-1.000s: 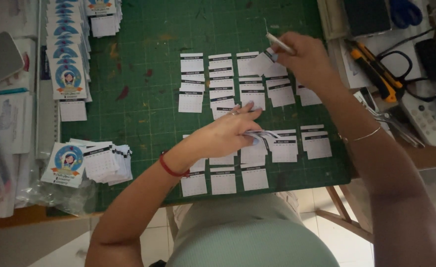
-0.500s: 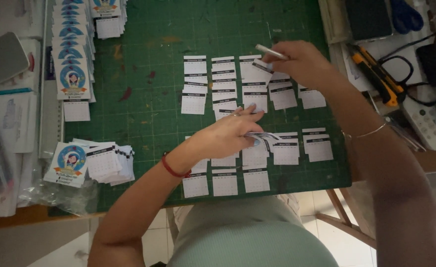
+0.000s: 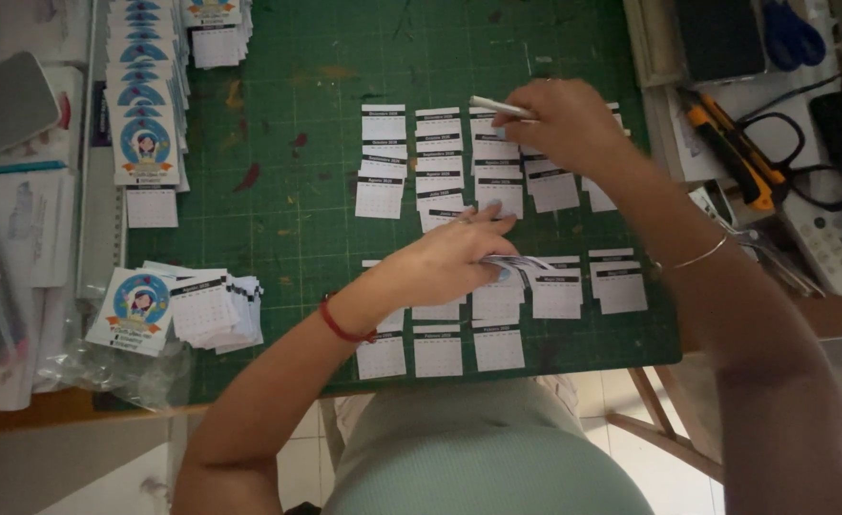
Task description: Sorting and organizing small printed cards into a grid layout on a cutting mat, using a small tool to assist in handling and marking.
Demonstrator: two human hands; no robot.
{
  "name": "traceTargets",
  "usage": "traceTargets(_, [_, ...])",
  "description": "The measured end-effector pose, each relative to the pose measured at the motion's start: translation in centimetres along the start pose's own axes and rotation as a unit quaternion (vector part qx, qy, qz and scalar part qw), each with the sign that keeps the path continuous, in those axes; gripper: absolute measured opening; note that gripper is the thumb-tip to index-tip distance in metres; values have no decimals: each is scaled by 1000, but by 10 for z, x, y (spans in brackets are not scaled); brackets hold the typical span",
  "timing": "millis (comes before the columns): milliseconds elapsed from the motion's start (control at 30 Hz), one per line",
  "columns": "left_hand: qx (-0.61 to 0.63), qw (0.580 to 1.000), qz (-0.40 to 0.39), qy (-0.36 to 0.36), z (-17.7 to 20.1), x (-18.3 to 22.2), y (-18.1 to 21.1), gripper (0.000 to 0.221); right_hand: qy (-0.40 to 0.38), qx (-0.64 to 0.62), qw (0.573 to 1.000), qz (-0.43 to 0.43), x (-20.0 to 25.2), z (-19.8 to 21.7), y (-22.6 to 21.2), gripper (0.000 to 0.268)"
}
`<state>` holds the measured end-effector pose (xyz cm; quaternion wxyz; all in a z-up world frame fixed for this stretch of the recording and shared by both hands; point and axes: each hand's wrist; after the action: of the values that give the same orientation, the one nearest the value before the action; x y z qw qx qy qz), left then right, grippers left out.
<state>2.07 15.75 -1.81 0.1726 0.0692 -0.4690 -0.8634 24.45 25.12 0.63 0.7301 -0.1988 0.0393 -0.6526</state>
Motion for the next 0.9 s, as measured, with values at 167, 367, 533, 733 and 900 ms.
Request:
traceTargets(167, [1,1000,-19,16,-2,1,0,40,54,22,995,86,-7,-19,19,18])
traceTargets(367, [26,998,-38,40,6,8,11,30,56,-21,998,18,18,8,-12,27])
traceTargets(533, [265,957,23,119,28,20,49,42,54,-115,992,-3,49,31,-3,14])
traceTargets(733, [468,809,193,299,28,12,56,67,102,-147,981,71,94,47,5,24])
traceTargets(900, [502,775,95,372,-1,-1,12,43,44,-288,954,67,106,42,0,14])
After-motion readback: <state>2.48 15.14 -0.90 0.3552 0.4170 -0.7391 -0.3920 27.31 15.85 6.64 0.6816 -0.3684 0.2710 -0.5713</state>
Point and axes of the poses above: each hand's wrist, its own x-axis away from the middle knuckle, its own z-axis out of the back of the hand, y = z × x, and after that the axes turned 9 degrees about -z, right-handed
